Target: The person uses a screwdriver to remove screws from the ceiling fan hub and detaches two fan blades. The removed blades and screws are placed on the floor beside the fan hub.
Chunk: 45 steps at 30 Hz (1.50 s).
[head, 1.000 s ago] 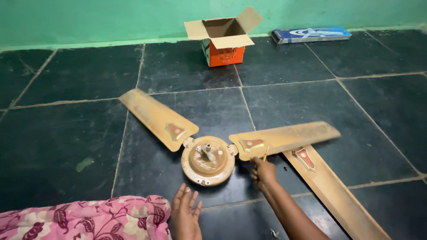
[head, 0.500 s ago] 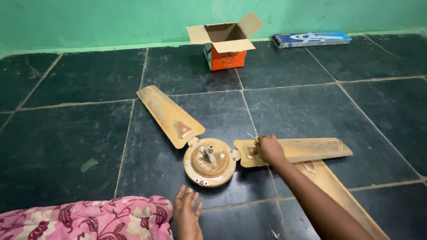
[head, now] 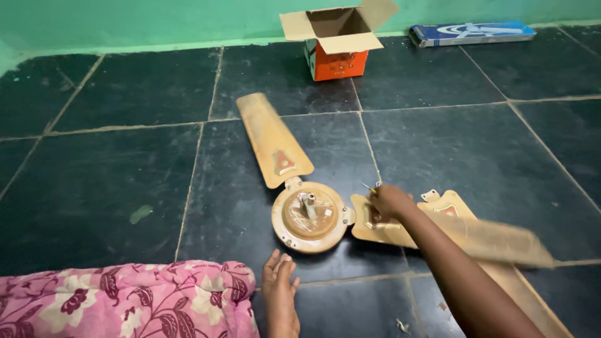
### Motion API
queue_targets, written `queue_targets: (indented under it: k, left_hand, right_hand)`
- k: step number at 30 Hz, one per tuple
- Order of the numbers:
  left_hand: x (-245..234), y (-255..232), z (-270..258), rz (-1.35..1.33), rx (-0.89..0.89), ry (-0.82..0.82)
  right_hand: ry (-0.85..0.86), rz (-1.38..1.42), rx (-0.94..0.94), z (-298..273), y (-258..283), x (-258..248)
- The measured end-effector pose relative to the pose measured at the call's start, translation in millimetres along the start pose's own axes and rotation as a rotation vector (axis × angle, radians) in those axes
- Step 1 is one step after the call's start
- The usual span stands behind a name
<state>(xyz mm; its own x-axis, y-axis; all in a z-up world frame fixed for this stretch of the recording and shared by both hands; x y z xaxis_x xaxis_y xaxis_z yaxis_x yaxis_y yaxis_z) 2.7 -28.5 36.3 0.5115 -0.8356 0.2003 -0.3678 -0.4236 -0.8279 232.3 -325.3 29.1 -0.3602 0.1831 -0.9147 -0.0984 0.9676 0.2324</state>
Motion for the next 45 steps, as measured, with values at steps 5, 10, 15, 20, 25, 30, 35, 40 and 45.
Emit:
queue_targets:
  k: [5,10,15,20,25,30,35,40,45]
  left_hand:
    - [8,4,-6,0.040,0.009,0.030]
    - [18,10,-11,0.092,-0.018,0.109]
    - [20,24,-10,0.117,0.041,0.117]
    - [25,27,-14,0.172,0.083,0.070]
    - [40,17,-35,0.644,0.578,-0.077]
    - [55,14,-53,0.951,0.832,0.049]
    - [58,15,-49,1.345,0.722,0.101]
    - [62,11,-46,1.481,0.554,0.141]
    - [64,2,-52,1.561,0.498,0.213]
  right_hand:
    - [-0.124,0.109,0.035,-72,10,2]
    - [-0.481,0.377,0.165,-174,35,-14]
    - [-0.281,0.419,0.416,-197,41,-14]
    - [-0.086,1.015,0.199,-169,37,13]
    - [-0.094,1.208,0.076,-161,44,16]
    - [-0.391,0.870,-0.082,-166,59,-2]
    - [-0.301,0.739,0.065,-166,63,-1]
    - [-0.282,0.816,-0.004,-162,62,1]
    - [-0.307,0.953,0.078,-163,64,1]
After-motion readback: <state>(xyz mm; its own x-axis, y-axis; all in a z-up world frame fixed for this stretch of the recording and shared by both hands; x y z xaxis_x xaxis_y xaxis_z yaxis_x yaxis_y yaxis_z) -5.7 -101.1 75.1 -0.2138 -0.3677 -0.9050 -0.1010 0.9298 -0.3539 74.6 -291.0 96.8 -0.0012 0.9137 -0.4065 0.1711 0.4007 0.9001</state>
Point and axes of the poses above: each hand's wrist, its own z-axis towards the middle knuckle, its own x-axis out of the palm, y = z × x, the point moved 1 cm from there along z, towards the middle knuckle, and after that the axes turned 8 degrees about z, right-handed, at the moved point
